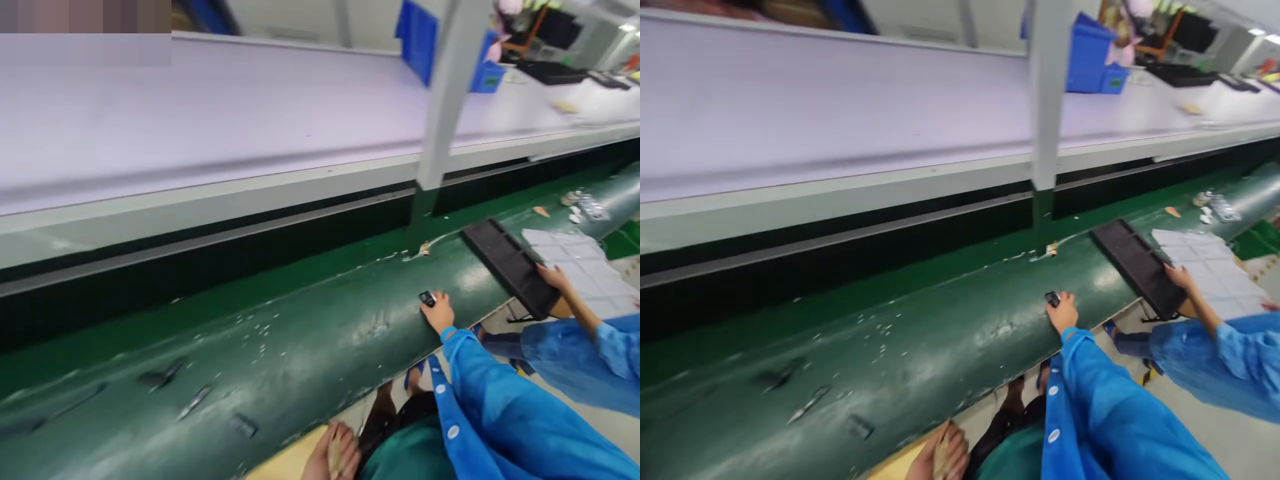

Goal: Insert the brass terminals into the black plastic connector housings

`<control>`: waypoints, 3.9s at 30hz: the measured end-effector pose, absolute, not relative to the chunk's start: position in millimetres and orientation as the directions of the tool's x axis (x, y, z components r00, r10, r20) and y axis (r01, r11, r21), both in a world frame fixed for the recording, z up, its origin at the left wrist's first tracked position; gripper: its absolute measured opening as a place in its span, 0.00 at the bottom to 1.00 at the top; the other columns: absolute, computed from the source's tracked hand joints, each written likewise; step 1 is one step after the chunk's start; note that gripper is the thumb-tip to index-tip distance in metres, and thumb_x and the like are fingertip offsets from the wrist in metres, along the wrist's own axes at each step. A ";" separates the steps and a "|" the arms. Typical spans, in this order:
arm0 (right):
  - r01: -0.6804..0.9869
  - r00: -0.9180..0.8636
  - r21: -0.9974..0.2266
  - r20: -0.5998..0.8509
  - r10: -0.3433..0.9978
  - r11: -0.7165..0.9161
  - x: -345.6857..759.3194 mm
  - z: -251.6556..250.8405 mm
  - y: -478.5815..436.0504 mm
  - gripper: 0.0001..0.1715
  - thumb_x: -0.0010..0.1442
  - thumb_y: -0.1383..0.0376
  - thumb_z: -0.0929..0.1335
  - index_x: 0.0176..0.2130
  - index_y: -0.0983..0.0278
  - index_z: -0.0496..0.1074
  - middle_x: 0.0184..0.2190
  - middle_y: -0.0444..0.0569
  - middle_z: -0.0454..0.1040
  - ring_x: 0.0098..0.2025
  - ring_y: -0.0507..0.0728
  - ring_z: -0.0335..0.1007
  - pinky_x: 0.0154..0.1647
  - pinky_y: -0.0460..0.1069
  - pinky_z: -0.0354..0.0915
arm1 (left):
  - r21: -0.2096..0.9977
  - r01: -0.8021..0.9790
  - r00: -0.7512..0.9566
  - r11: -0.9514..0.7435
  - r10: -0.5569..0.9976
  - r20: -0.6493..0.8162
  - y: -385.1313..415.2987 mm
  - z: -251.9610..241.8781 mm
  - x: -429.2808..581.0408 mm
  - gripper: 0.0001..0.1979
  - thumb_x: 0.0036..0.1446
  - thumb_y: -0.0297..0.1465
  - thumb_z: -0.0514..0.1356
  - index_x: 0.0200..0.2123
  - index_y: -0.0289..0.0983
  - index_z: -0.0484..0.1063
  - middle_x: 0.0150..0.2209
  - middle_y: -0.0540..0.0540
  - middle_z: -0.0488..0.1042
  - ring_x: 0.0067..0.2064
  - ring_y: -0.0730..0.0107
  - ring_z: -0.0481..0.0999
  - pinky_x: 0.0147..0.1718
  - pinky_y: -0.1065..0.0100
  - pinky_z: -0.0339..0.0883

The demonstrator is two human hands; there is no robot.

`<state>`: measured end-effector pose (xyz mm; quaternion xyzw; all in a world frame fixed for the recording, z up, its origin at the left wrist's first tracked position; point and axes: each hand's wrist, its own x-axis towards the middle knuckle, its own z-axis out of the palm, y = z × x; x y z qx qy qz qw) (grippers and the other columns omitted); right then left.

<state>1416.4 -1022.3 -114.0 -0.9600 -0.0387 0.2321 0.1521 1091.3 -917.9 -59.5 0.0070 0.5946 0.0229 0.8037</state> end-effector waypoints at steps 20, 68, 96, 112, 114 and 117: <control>0.628 0.305 -0.448 -0.611 0.731 -0.636 1332.2 -90.5 -789.6 0.11 0.71 0.63 0.67 0.42 0.67 0.79 0.35 0.47 0.78 0.39 0.57 0.76 0.45 0.53 0.71 | -0.083 -0.507 0.447 0.858 0.179 -0.876 -821.3 -116.2 1025.0 0.17 0.70 0.37 0.59 0.29 0.36 0.66 0.22 0.58 0.58 0.19 0.80 0.55 0.18 0.75 0.53; 0.985 0.102 -0.074 -0.492 0.865 -0.158 1218.9 -107.5 -522.2 0.19 0.60 0.55 0.76 0.45 0.65 0.77 0.45 0.57 0.81 0.48 0.65 0.77 0.42 0.52 0.69 | -0.158 -0.861 0.280 0.484 0.191 -0.941 -860.3 -168.6 941.7 0.15 0.68 0.29 0.57 0.27 0.39 0.59 0.20 0.56 0.57 0.18 0.77 0.60 0.18 0.75 0.54; 0.961 0.071 -0.223 -0.366 0.928 -0.161 1150.4 -141.4 -440.4 0.20 0.60 0.50 0.74 0.42 0.64 0.78 0.39 0.55 0.81 0.42 0.64 0.78 0.39 0.52 0.69 | -0.155 -0.917 0.228 0.367 0.162 -0.960 -854.3 -183.9 921.2 0.14 0.64 0.29 0.62 0.28 0.38 0.60 0.18 0.57 0.59 0.17 0.79 0.60 0.17 0.77 0.52; 0.983 0.006 -0.168 -0.366 0.930 -0.073 1030.3 -165.5 -370.6 0.16 0.66 0.56 0.72 0.46 0.68 0.77 0.45 0.59 0.79 0.48 0.65 0.78 0.48 0.59 0.74 | -0.301 -0.927 0.323 0.223 0.064 -0.944 -902.4 -222.2 899.9 0.18 0.60 0.30 0.66 0.26 0.39 0.59 0.18 0.56 0.60 0.15 0.79 0.60 0.16 0.77 0.49; 0.984 0.053 -0.144 -0.300 0.952 -0.101 1032.1 -160.4 -361.1 0.22 0.65 0.55 0.73 0.50 0.69 0.75 0.50 0.66 0.77 0.53 0.71 0.75 0.51 0.62 0.72 | -0.328 -0.920 0.345 0.216 0.043 -0.938 -910.4 -231.0 900.3 0.18 0.60 0.31 0.66 0.26 0.39 0.58 0.18 0.56 0.58 0.14 0.79 0.58 0.16 0.77 0.46; 0.976 -0.007 -0.210 -0.275 0.962 -0.053 990.0 -174.9 -369.3 0.25 0.66 0.50 0.71 0.51 0.67 0.75 0.51 0.63 0.78 0.55 0.69 0.75 0.53 0.60 0.71 | -0.352 -0.907 0.367 0.232 0.021 -0.930 -921.0 -243.5 899.1 0.22 0.60 0.31 0.65 0.23 0.40 0.53 0.16 0.57 0.52 0.13 0.77 0.55 0.15 0.75 0.43</control>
